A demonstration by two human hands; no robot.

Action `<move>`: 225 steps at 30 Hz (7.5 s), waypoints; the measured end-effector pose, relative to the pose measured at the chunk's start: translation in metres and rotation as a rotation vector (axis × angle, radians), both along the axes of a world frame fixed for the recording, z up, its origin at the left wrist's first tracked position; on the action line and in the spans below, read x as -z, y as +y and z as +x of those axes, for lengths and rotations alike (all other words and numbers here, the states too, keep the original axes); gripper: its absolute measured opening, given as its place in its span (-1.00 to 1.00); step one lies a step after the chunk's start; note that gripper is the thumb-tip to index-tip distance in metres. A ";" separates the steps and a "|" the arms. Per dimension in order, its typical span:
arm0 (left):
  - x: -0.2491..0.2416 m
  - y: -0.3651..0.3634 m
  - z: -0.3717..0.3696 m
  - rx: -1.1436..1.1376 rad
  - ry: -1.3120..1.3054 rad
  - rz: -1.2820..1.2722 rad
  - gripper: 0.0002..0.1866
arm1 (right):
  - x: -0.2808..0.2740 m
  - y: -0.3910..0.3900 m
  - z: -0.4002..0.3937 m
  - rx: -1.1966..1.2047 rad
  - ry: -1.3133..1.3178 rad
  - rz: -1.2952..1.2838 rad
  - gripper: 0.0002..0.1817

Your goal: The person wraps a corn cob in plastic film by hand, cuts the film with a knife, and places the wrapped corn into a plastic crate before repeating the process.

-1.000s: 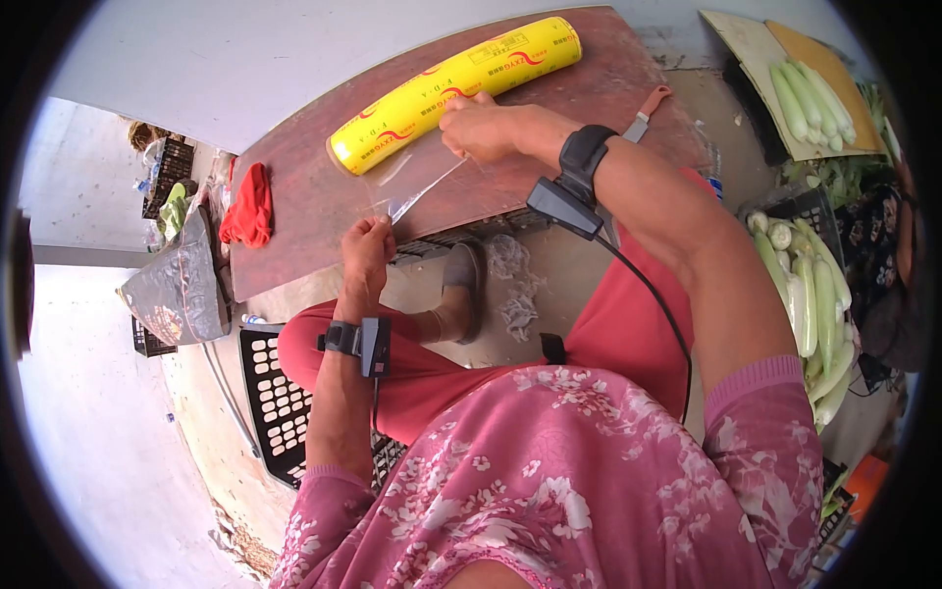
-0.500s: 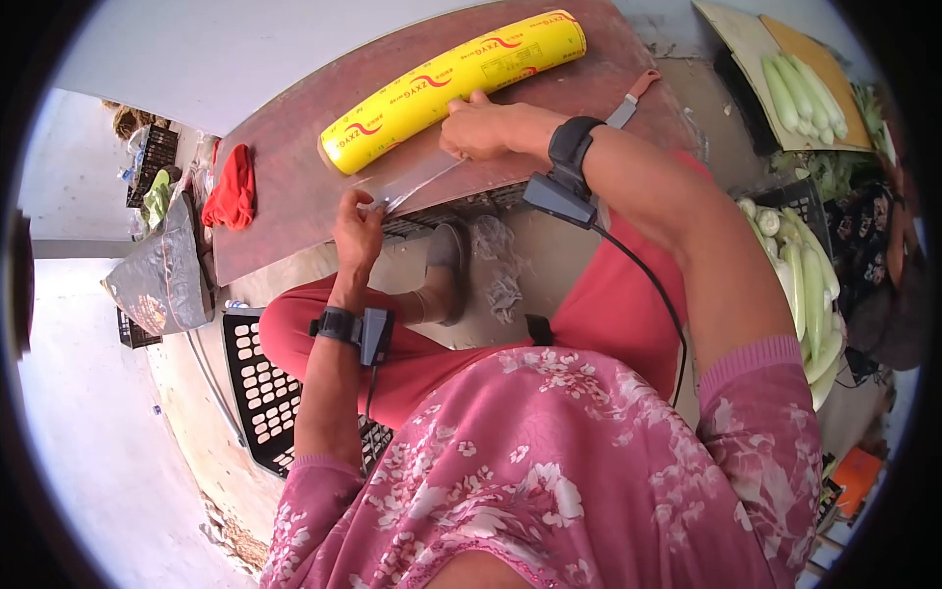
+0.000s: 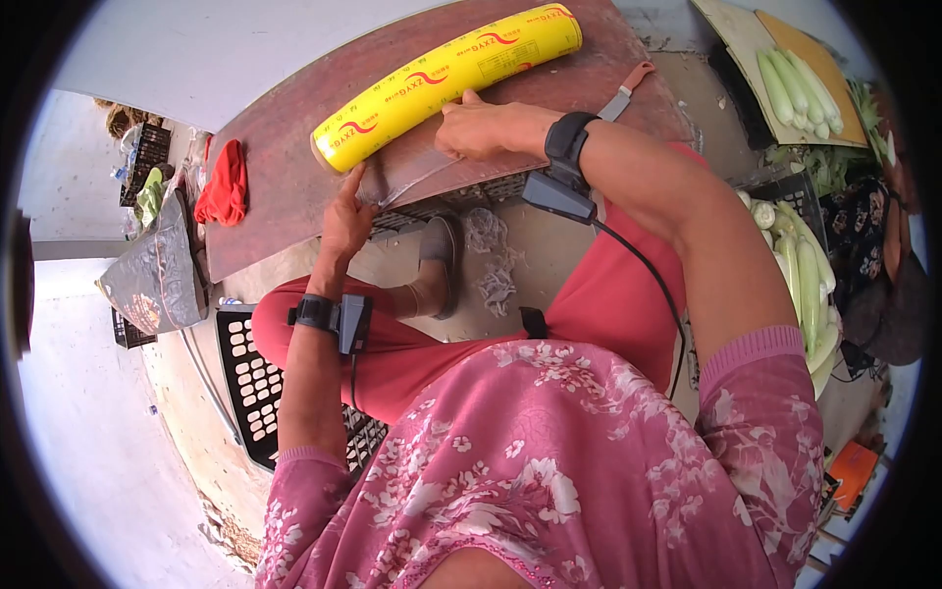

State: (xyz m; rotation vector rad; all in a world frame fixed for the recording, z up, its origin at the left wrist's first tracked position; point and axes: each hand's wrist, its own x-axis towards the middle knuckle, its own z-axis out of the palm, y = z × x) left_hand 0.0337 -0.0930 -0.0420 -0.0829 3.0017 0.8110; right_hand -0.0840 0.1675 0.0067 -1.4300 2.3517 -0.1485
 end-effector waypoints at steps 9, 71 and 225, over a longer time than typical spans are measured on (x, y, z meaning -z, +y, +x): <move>-0.004 -0.005 -0.006 0.008 -0.092 0.073 -0.19 | 0.002 0.006 0.007 0.027 -0.038 -0.098 -0.85; -0.006 0.024 0.028 0.283 -0.122 -0.836 -0.23 | 0.027 0.026 0.069 -0.127 0.417 0.114 -0.47; 0.001 0.026 0.031 -0.582 -0.361 1.987 -0.87 | 0.034 -0.045 0.045 0.175 0.528 -0.325 -0.73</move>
